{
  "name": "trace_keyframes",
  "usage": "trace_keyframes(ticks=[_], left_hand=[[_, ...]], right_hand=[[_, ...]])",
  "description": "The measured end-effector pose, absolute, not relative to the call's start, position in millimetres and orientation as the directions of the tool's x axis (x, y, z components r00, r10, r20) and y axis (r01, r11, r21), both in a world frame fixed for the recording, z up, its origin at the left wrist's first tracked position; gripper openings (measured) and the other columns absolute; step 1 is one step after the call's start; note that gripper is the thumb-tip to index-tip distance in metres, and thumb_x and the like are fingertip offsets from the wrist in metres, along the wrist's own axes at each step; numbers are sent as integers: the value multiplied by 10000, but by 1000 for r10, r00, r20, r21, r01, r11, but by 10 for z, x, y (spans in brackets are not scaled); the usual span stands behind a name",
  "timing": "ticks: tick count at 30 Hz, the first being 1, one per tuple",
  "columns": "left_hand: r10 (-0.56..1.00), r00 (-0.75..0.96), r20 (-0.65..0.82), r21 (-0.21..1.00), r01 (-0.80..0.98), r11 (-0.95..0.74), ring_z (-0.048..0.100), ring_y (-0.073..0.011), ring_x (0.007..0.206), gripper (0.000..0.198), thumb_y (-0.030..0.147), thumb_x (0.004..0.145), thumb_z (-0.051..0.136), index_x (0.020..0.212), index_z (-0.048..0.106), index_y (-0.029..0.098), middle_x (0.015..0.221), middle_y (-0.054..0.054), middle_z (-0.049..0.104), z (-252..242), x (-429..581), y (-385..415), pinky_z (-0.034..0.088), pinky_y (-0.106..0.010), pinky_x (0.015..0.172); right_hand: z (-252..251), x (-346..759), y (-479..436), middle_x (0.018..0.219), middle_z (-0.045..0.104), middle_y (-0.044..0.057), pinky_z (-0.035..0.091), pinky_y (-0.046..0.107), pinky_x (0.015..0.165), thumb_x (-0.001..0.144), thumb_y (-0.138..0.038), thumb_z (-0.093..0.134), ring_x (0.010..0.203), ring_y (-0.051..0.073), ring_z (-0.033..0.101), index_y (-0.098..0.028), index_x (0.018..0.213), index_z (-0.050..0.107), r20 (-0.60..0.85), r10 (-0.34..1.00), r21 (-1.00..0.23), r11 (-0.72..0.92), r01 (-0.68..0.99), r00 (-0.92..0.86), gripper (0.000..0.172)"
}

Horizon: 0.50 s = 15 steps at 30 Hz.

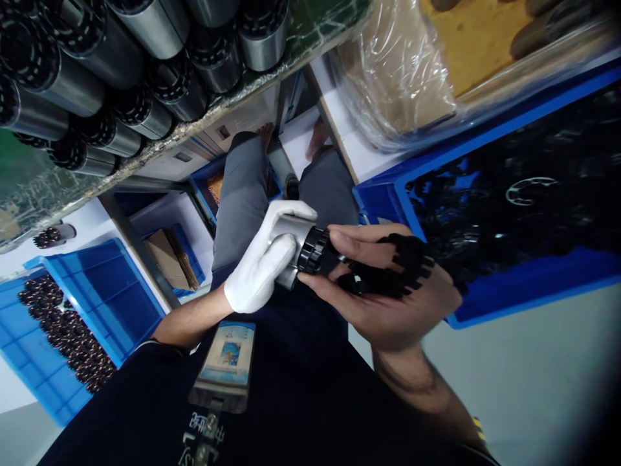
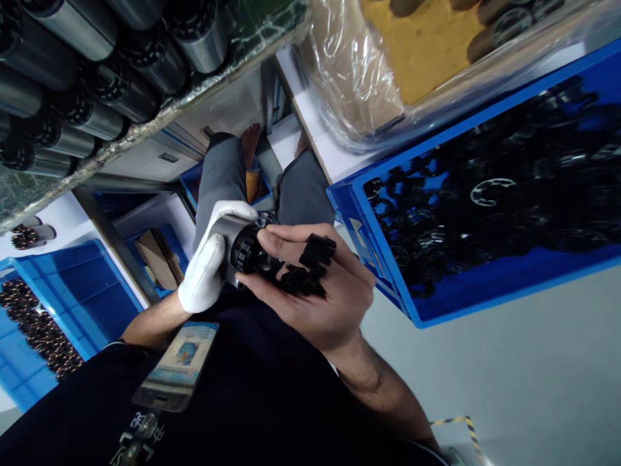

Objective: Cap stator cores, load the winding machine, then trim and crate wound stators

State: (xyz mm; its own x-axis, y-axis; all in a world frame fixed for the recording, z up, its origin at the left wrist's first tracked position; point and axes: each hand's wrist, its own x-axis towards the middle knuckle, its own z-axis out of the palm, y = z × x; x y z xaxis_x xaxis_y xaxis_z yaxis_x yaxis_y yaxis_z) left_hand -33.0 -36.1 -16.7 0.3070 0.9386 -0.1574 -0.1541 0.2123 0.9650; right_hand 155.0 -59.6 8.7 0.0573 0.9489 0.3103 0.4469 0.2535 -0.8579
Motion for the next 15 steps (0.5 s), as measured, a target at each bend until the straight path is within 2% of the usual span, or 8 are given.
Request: trace_keyframes(ticks=[4, 6, 8, 10, 13, 15], left_hand=[[914, 373, -159, 955, -177, 238, 687, -270, 1069, 388, 586, 1122, 626, 1376, 680, 297, 1237, -75, 693, -174, -376, -321, 617, -430, 939], [911, 380, -160, 956, -168, 239, 705, -283, 1063, 481, 641, 1031, 752, 1346, 667, 287, 1248, -82, 702, -223, -388, -294, 627, -433, 923], [926, 359, -122, 953, -218, 210, 747, -290, 1054, 658, 657, 873, 932, 1322, 610, 299, 1286, -84, 720, -292, -374, -276, 640, -442, 921], [940, 333, -68, 934, -310, 178, 791, -266, 985, 827, 553, 761, 1054, 1348, 515, 332, 1320, -73, 752, -349, -332, -276, 648, -441, 894], [947, 318, -48, 937, -314, 153, 807, -220, 879, 901, 349, 740, 1088, 1367, 441, 358, 1219, -17, 792, -350, -245, -302, 643, -411, 850], [963, 268, -30, 965, -245, 98, 795, -208, 846, 902, 296, 716, 1092, 1347, 449, 343, 1087, 27, 773, -298, -196, -314, 630, -399, 841]], right_hand=[[71, 1525, -591, 1218, 875, 72, 793, 465, 813, 856, -180, 1036, 905, 292, 878, -355, 1339, 870, 330, 944, -853, 283, 438, 33, 540], [61, 1522, -583, 1213, 880, 83, 788, 472, 807, 839, -169, 1037, 951, 312, 879, -335, 1300, 889, 325, 944, -873, 280, 400, 48, 511], [48, 1535, -571, 1208, 881, 83, 775, 477, 747, 834, -177, 1027, 961, 327, 867, -342, 1328, 883, 265, 962, -920, 229, 319, 73, 540], [31, 1566, -563, 1219, 871, 74, 741, 433, 625, 885, -203, 971, 825, 277, 831, -363, 1411, 846, 181, 981, -973, 168, 155, 72, 564], [-9, 1629, -570, 1228, 848, 64, 701, 373, 539, 988, -203, 824, 617, 174, 717, -385, 1468, 803, 107, 994, -989, 104, -101, -29, 514], [-48, 1672, -582, 1243, 847, 75, 693, 359, 528, 1020, -214, 772, 614, 171, 711, -388, 1446, 805, 108, 991, -988, 98, -121, -82, 462]])
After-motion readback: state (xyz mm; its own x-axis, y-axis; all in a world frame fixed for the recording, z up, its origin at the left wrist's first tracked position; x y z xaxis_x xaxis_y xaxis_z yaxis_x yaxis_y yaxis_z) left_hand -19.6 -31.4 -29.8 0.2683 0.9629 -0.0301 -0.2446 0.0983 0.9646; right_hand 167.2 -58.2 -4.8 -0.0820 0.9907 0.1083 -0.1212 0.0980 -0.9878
